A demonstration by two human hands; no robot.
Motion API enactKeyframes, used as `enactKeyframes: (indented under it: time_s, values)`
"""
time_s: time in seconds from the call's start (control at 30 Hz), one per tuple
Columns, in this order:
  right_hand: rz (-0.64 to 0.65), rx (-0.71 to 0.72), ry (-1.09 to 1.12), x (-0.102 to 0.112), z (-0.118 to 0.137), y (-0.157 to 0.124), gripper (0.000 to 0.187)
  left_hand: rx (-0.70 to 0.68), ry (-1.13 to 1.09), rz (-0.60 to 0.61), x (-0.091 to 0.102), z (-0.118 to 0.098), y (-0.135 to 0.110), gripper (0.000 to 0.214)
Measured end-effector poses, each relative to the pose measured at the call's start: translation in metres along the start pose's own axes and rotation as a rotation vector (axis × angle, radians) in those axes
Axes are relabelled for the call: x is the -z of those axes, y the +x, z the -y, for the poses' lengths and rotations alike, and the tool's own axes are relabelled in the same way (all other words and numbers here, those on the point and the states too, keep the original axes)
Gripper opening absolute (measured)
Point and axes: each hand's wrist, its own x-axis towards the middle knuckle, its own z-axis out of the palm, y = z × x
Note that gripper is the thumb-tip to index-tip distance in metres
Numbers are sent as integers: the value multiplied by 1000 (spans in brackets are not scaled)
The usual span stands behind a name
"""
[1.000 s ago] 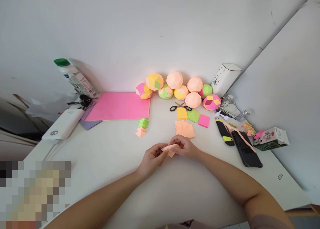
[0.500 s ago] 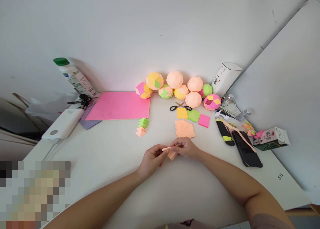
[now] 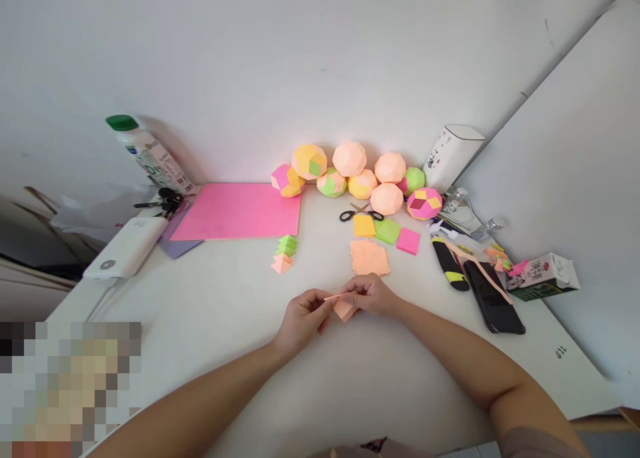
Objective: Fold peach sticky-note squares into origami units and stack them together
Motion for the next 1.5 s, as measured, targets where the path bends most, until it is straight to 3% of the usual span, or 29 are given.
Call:
enactKeyframes:
  time_s: [0.5,0.87,1.07,1.37,1.5]
  values:
    - [18,-32,59,0,-1,0,29,4,-39,2,2,2,1,27]
    - [16,-47,135,2,4,1,29,-37,-240,-77,4,10,3,19]
    - [26,-25,58,-1,1,0,29,-46,-10,56,1,2,0,22]
    - [56,-53,88,-1,2,-1,28,-40,17,47,2,2,0,19]
    - [53,3,-9,-3,1,0,21,-51,60,54,2,1,1,19]
